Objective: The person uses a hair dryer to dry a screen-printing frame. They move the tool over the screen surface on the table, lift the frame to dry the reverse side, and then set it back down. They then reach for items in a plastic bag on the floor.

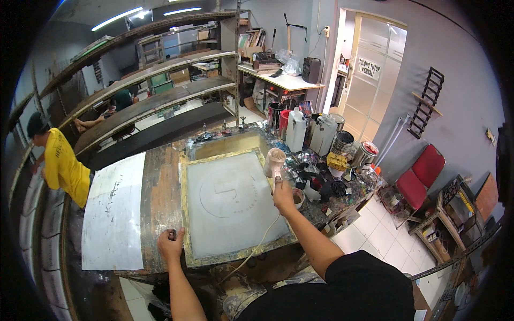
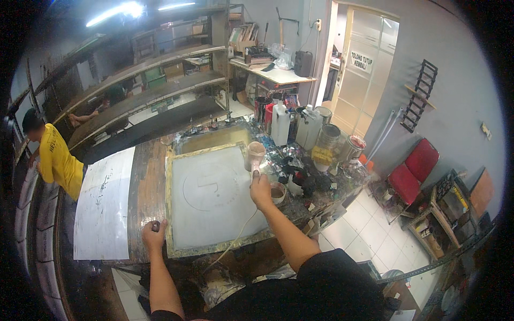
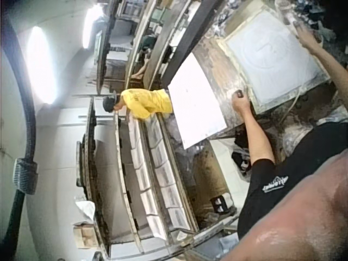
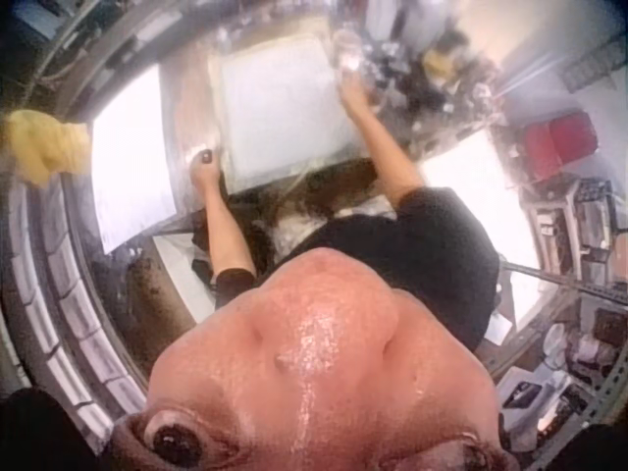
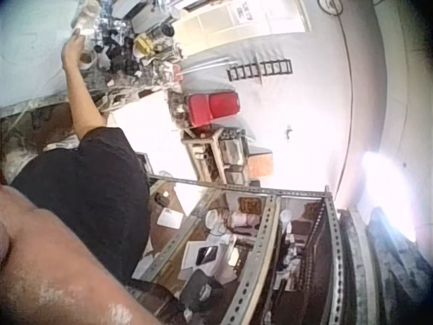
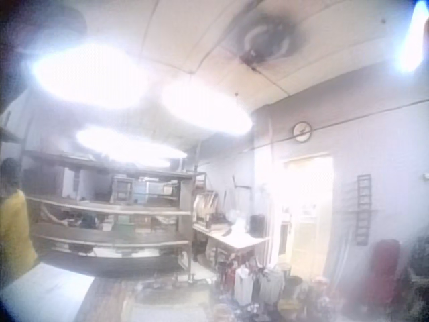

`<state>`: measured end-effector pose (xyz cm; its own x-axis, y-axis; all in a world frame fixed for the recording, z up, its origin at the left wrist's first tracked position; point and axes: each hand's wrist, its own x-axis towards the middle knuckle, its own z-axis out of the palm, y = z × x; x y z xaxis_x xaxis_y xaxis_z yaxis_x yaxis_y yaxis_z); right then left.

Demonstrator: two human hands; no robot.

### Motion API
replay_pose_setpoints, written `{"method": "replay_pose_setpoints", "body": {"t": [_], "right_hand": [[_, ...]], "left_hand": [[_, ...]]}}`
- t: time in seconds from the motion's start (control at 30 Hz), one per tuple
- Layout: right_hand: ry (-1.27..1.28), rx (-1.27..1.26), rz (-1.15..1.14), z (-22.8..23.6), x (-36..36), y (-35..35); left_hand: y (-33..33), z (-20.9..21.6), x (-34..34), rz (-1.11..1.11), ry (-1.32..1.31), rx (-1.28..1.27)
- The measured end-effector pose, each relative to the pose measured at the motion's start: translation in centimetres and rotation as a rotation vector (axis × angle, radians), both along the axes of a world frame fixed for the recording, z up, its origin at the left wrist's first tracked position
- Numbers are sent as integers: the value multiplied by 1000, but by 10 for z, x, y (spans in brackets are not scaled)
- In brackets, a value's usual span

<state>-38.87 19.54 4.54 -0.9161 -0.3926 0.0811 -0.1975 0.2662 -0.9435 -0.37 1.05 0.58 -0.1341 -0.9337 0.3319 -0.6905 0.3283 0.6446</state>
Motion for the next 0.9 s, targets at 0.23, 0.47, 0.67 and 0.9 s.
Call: {"method": "replay_pose_setpoints", "body": {"t": [0.23, 0.47, 0.67, 0.9], "right_hand": [[165, -4, 237, -15, 77, -59], [0, 22, 691, 24, 174, -66], [-69, 87, 581, 10, 129, 2], [-105, -37, 298, -21, 64, 128]], "left_hand": [[2, 4, -4, -36, 10, 6], [-2, -1, 15, -116, 18, -31], [-1, -3, 17, -116, -10, -54], [5, 7, 11, -87, -50, 31]]}}
